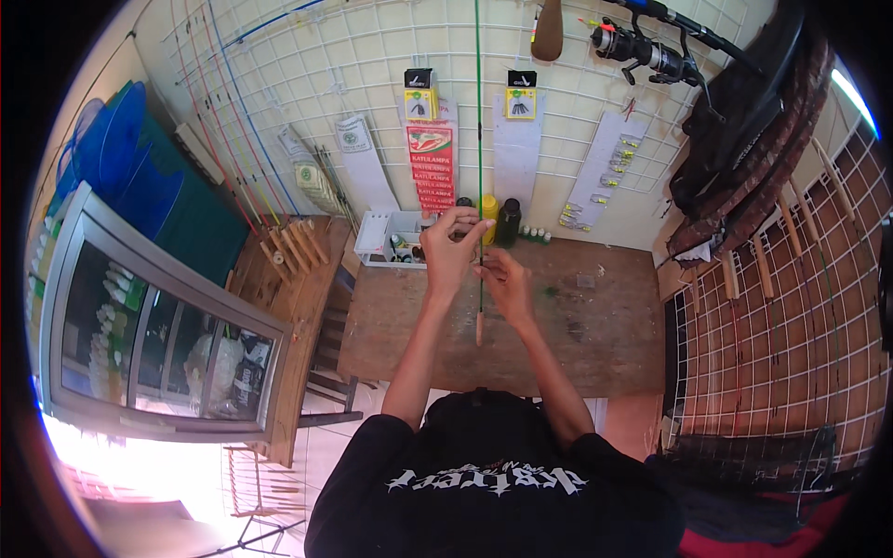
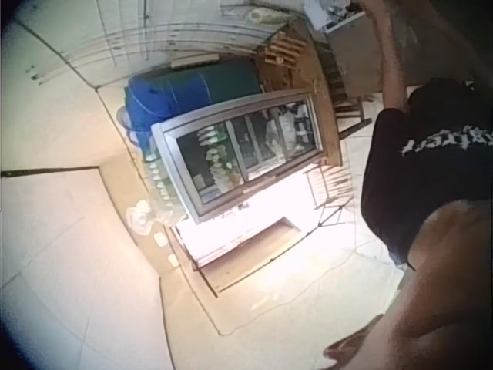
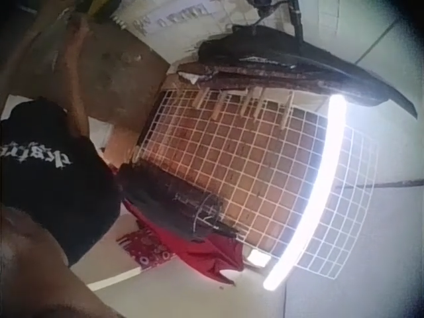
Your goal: Repairing or assembling a fishing rod by threading line through guides and attaching components.
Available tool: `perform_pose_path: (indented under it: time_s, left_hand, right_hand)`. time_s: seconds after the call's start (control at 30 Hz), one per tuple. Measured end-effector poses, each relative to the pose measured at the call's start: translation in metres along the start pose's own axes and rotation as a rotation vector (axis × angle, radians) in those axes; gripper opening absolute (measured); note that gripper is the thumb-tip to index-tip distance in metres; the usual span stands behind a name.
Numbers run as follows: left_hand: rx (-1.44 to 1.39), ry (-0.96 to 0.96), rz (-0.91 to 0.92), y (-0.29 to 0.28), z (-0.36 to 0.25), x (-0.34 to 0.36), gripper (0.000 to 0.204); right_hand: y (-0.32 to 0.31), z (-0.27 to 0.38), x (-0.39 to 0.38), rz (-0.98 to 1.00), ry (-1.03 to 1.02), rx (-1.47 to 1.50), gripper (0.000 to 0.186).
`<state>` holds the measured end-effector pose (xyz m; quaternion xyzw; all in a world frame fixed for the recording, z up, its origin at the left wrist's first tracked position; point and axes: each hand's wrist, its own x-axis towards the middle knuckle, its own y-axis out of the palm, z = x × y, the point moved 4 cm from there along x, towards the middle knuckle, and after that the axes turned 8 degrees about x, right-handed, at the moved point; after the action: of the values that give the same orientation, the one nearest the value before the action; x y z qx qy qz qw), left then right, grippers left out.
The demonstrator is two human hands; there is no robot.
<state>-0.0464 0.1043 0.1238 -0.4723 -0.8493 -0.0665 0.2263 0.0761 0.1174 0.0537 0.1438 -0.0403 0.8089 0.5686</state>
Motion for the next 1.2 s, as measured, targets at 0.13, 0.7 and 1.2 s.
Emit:
perform_pose_path:
  time_s: [0.13,0.7,1.2]
  left_hand:
    - [0.098,-0.024,0.160,0.008,0.013,0.007,0.026]
    - [0.021,-0.193,0.481,-0.005,0.124,-0.055,0.036]
    - [0.094,-0.489,0.445,-0.016,0.206,-0.062,0.030]
  right_hand:
    - [0.002,-0.015,0.006,-0.040,-0.016,0.087,0.020]
    - [0.002,-0.066,-0.015,-0.164,0.140,-0.199,0.019]
    - [-0.015,-0.092,-0.053,-0.017,0.341,-0.305,0.051]
